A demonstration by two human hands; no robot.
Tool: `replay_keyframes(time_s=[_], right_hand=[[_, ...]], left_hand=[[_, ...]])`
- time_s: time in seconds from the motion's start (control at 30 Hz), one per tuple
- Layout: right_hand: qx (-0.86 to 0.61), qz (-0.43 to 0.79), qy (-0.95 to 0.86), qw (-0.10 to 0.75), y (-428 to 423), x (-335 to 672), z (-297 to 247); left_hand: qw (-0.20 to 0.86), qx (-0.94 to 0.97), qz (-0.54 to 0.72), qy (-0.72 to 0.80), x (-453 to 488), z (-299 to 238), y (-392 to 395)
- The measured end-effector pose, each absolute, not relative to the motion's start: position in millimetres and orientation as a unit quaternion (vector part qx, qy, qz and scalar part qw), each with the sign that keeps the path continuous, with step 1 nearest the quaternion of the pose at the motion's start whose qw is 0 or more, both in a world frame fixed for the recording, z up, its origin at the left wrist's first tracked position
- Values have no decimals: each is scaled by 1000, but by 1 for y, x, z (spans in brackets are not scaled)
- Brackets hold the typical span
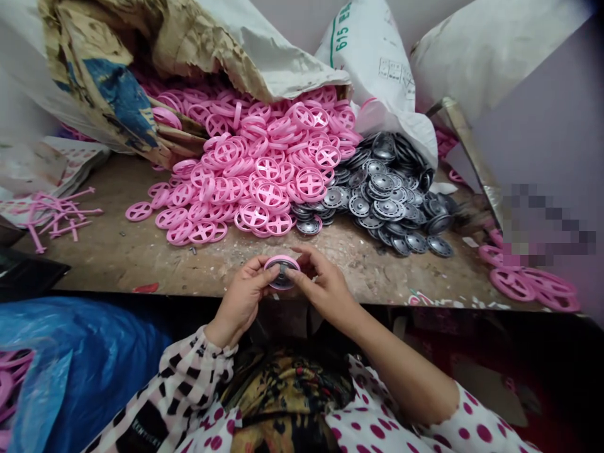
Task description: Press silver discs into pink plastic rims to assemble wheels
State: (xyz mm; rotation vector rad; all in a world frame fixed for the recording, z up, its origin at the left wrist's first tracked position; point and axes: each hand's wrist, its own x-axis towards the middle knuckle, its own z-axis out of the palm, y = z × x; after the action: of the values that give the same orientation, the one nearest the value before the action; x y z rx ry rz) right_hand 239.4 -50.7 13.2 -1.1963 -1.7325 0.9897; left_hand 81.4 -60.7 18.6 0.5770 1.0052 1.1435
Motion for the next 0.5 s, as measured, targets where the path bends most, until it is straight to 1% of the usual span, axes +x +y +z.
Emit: replay_keyframes(time_s=[0.07,0.2,0.27,0.33,0.4,0.5], right_hand=[[-452,424,-689,376,-50,240,16],[-460,424,-653,426,-52,235,8],[-475,437,-630,431,-55,234,1],[-473,468,-633,395,-61,236,-4],[-453,486,-671,329,-71,241,-4],[-418,432,-768,222,-82,248,1]], left_hand=[[681,270,508,453,84,19,-62],[670,266,505,474,91,15,-64],[671,282,482,488,89,14,-64],[669,330,441,499,81,15,-63],[657,375,408,511,71,19,-61],[628,394,396,541,56,21,-58]])
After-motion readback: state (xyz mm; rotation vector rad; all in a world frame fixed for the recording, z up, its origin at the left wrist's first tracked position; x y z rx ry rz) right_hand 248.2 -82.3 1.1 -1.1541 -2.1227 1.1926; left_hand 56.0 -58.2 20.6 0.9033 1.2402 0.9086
